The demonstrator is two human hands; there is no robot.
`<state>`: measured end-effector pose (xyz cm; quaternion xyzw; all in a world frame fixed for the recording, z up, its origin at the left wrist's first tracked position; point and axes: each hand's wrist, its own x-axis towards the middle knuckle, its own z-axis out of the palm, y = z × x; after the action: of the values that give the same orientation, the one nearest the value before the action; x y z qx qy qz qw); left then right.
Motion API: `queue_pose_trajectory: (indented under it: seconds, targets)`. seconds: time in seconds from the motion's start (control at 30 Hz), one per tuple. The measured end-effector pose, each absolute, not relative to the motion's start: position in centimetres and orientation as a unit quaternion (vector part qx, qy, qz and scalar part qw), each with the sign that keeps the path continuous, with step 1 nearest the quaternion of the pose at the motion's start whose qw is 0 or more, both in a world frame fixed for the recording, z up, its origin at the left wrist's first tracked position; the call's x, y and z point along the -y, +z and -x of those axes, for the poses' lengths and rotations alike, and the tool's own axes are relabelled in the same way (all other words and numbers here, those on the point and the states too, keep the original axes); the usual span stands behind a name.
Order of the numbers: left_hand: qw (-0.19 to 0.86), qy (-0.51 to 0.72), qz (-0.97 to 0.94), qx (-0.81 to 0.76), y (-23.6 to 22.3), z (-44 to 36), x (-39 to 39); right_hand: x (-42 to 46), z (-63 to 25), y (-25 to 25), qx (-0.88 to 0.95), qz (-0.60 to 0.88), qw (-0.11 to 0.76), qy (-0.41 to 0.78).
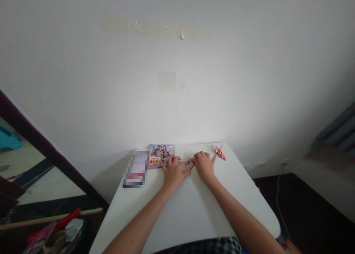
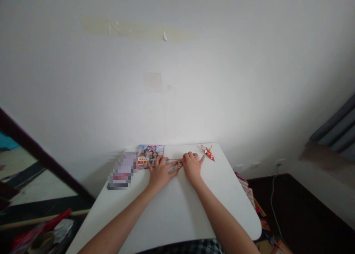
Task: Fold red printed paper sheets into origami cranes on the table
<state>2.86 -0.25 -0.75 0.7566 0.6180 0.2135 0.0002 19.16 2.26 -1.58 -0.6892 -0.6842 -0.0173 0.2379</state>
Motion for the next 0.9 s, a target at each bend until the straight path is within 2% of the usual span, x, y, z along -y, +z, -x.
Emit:
queue_pose_trajectory:
  seconds: [0.3, 0.47, 0.9]
  targets:
    - [0.012, 0.202, -0.747, -0.633, -0.8, -2.7, 0.0, -2.2, -22.6, -2.6, 0.682, 0.627, 0.376, 0.037]
    - [0.011, 0.204, -0.747, -0.632, -1.0, -2.7, -0.1, -1.9, -22.8, -2.6, 0.707, 0.604, 0.363, 0.058]
    - [0.016, 0.187, -0.742, -0.644, -0.4, -2.9, 0.2, -1.0, -21.8, -1.4, 0.671, 0.683, 0.283, 0.054]
